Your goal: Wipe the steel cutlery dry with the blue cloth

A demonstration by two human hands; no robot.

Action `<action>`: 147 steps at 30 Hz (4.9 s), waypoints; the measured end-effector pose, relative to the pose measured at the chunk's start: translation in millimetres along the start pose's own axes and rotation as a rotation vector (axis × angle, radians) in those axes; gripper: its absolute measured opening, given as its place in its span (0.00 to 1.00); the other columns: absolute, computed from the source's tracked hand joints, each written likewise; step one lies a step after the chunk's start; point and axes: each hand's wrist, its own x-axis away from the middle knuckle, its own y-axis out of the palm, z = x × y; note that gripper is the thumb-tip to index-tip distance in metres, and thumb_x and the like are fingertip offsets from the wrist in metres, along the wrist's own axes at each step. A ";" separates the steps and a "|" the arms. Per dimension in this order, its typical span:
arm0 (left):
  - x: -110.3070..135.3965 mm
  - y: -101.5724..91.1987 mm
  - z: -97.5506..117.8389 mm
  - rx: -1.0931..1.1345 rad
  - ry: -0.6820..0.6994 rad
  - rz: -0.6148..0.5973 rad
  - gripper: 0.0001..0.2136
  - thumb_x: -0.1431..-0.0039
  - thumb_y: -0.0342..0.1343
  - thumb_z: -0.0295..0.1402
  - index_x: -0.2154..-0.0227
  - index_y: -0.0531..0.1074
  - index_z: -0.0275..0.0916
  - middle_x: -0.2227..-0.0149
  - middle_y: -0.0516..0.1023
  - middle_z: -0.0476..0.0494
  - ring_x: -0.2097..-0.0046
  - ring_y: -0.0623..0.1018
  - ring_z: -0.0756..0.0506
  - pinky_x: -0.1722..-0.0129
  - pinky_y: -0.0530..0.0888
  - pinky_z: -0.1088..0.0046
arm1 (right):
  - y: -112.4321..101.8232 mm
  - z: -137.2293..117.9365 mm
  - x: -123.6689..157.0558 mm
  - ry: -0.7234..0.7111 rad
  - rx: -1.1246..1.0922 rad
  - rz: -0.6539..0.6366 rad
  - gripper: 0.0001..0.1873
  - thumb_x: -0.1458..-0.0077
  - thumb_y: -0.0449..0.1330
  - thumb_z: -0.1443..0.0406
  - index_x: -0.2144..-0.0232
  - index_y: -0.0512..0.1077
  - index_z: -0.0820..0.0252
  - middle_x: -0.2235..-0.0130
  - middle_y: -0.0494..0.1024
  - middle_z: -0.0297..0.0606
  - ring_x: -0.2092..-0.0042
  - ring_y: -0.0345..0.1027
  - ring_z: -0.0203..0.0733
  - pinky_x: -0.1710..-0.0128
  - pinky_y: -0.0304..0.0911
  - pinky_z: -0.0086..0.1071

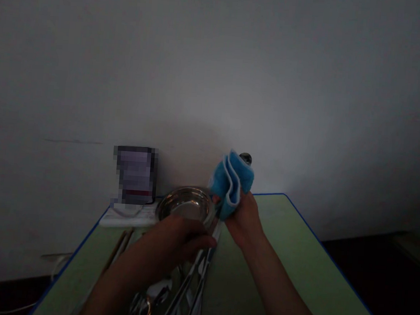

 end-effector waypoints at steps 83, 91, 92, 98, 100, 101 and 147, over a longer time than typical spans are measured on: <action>-8.9 -4.3 1.2 0.189 -0.160 0.556 0.19 0.45 0.48 0.48 0.83 0.66 0.39 0.84 0.67 0.54 0.80 0.67 0.51 0.81 0.61 0.77 | -25.7 -42.3 6.8 0.058 1.160 -0.778 0.18 0.46 0.53 0.52 0.68 0.69 0.62 0.69 0.73 0.33 0.70 0.63 0.33 0.70 0.61 0.26; 10.9 -21.6 -30.5 0.363 -0.186 0.760 0.18 0.44 0.48 0.47 0.80 0.66 0.38 0.82 0.66 0.53 0.79 0.66 0.52 0.80 0.63 0.78 | -48.6 -69.5 5.0 0.114 1.303 -0.730 0.19 0.45 0.52 0.51 0.67 0.70 0.62 0.68 0.75 0.35 0.69 0.68 0.36 0.70 0.63 0.28; 11.0 -21.1 -31.9 0.354 -0.175 0.715 0.18 0.44 0.48 0.47 0.80 0.66 0.38 0.82 0.67 0.53 0.79 0.66 0.52 0.80 0.64 0.78 | -50.7 -72.7 5.7 0.105 1.328 -0.708 0.19 0.46 0.52 0.51 0.68 0.70 0.62 0.69 0.75 0.35 0.70 0.68 0.36 0.70 0.63 0.27; 0.7 -10.0 -23.1 0.240 -0.209 0.538 0.20 0.40 0.40 0.48 0.79 0.65 0.40 0.86 0.66 0.55 0.83 0.67 0.50 0.83 0.62 0.77 | -53.5 -75.1 6.2 0.123 1.361 -0.665 0.21 0.46 0.51 0.50 0.69 0.70 0.62 0.70 0.75 0.35 0.70 0.68 0.36 0.72 0.63 0.28; -2.8 -6.9 -18.2 0.189 -0.207 0.535 0.20 0.39 0.38 0.47 0.78 0.66 0.41 0.86 0.66 0.54 0.83 0.67 0.49 0.82 0.62 0.76 | -49.4 -70.6 5.9 0.113 1.368 -0.704 0.21 0.46 0.51 0.50 0.70 0.69 0.62 0.72 0.74 0.34 0.71 0.67 0.35 0.73 0.62 0.27; -4.1 -5.7 -16.1 0.161 -0.199 0.552 0.20 0.39 0.39 0.47 0.77 0.67 0.40 0.84 0.68 0.54 0.80 0.68 0.49 0.80 0.63 0.75 | -46.4 -68.1 6.1 0.088 1.386 -0.732 0.20 0.45 0.51 0.51 0.70 0.69 0.62 0.72 0.74 0.33 0.72 0.66 0.35 0.73 0.61 0.27; 19.6 -28.3 -26.2 -0.097 -0.321 0.893 0.15 0.44 0.47 0.41 0.61 0.72 0.39 0.66 0.80 0.43 0.64 0.78 0.43 0.64 0.71 0.69 | -43.8 -70.4 10.9 -0.155 1.623 -0.632 0.19 0.41 0.48 0.54 0.75 0.66 0.61 0.74 0.73 0.34 0.73 0.66 0.35 0.71 0.58 0.28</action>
